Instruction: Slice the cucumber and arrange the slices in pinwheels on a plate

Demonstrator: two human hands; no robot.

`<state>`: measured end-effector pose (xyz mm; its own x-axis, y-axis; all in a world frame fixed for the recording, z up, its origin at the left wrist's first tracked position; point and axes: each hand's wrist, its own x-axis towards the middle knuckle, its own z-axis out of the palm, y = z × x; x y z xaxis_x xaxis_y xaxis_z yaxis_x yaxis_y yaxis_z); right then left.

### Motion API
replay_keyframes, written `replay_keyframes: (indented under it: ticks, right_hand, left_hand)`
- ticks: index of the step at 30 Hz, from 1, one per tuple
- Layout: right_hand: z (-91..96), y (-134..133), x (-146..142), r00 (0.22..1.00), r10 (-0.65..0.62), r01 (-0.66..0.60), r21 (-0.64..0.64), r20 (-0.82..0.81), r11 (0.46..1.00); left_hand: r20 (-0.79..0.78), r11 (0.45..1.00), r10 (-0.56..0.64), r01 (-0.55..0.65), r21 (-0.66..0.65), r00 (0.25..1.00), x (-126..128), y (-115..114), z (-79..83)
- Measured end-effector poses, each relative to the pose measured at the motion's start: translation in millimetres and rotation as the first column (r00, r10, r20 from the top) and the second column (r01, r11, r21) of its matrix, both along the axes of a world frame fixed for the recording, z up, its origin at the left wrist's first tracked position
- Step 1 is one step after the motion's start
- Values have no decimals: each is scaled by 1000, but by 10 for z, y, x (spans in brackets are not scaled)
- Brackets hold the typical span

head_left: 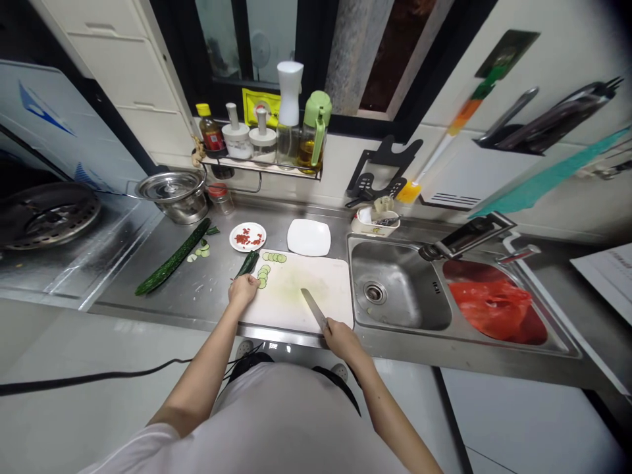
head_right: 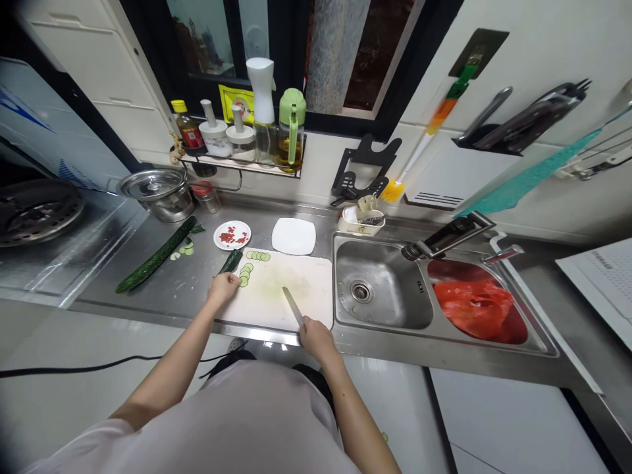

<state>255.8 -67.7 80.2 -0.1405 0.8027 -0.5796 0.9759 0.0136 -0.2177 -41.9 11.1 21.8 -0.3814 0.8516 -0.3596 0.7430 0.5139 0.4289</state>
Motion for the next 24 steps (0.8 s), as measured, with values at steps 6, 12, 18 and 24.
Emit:
replay_keyframes:
  ticks: [6,12,18,24]
  right_hand:
    - [11,23,5,1000,2,-2,-12,3,1000]
    - [-41,30,14,1000,7,-7,2,0,1000]
    - [-93,33,20,1000,3,-3,8,-16,1000]
    - [-48,46,-1,1000,-10,10,8,-9,1000]
  left_hand:
    - [-106,999,-39,38,-4,994,31,8,-13]
    - [-139,999,-31,36,32,990,48,-21,-33]
    - [-80,987,-68,79,140,994,159,40,43]
    - [-64,961,-184,193,200,981,411,355,112]
